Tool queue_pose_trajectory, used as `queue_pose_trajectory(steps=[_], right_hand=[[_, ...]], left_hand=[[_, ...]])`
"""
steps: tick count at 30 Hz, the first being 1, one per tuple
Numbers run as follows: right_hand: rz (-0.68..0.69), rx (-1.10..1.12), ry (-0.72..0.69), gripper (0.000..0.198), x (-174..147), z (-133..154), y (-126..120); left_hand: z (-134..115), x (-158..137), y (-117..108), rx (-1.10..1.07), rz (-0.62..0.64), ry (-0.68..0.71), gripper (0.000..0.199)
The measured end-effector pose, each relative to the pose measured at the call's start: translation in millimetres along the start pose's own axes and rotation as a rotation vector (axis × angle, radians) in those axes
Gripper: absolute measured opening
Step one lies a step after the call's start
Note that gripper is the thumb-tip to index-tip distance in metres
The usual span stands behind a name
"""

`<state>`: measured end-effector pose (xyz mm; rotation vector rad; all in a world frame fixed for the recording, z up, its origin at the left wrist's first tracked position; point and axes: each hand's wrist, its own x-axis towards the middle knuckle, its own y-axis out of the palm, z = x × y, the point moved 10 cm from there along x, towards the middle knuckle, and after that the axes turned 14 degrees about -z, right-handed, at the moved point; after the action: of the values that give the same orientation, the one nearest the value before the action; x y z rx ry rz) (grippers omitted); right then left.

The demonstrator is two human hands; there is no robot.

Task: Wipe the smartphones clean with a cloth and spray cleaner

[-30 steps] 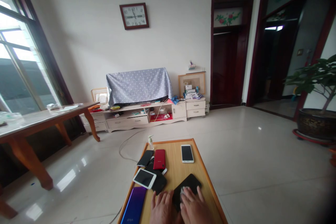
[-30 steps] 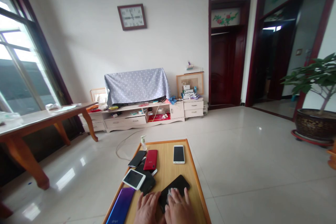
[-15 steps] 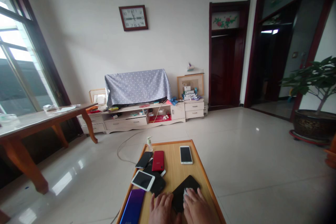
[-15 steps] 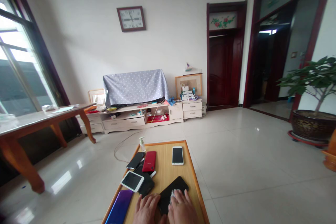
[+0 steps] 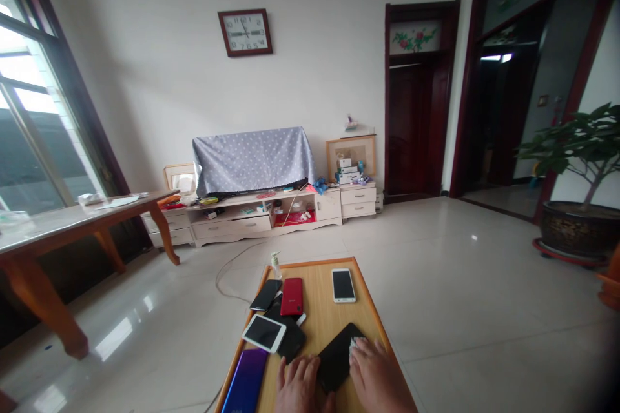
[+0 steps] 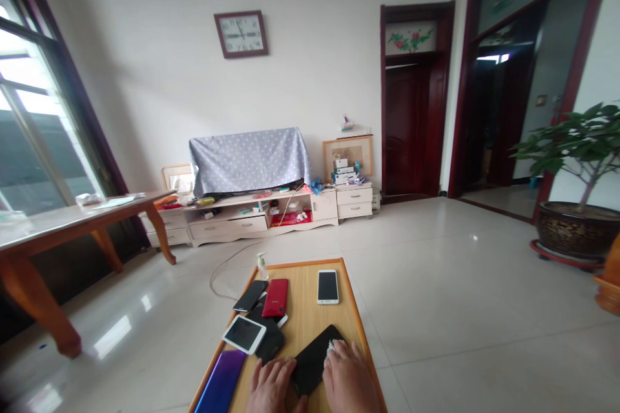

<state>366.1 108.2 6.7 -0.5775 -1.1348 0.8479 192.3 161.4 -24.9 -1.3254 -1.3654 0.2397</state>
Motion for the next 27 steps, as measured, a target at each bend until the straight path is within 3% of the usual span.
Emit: queue_pose_trajectory(steps=[6,8,12,14,16,18,22,24,27], right_hand=[[0.185,0.105,-0.179,0.03,-36,42,68],[0.161,0.11,-0.158,0.031,-32,41,59],[0.025,0.023,-0.003,0.04,-4,8,6],[-0.008,-0.019,0.017,0.042,4,0,-8],[-0.031,-0.029,0.006,0.04,3,3,-4],[-0.015,0.002,-0.041,0.036,-7,18,17],[0.161,0.105,-0.161,0.026,-29,56,65],[0.174,0.141,-0.151,0.027,-28,58,61],[0.058,0.118,-0.032,0.036,-8,35,24]], left_hand=[[5,2,5,0.004,0.096,-0.004,0.058],[6,2,3,-0.004,0.119,-0.001,0.058],[6,1,2,-0.05,0.169,-0.007,0.061],[6,0,3,-0.064,0.192,-0.018,0.061],[5,1,3,-0.057,0.192,-0.036,0.061],[5,2,1,-0.036,0.181,-0.054,0.06],[4,3,0,0.0,0.198,-0.07,0.055],[4,3,-1,0.004,0.201,-0.066,0.054],[5,2,-1,-0.019,0.2,-0.051,0.06]])
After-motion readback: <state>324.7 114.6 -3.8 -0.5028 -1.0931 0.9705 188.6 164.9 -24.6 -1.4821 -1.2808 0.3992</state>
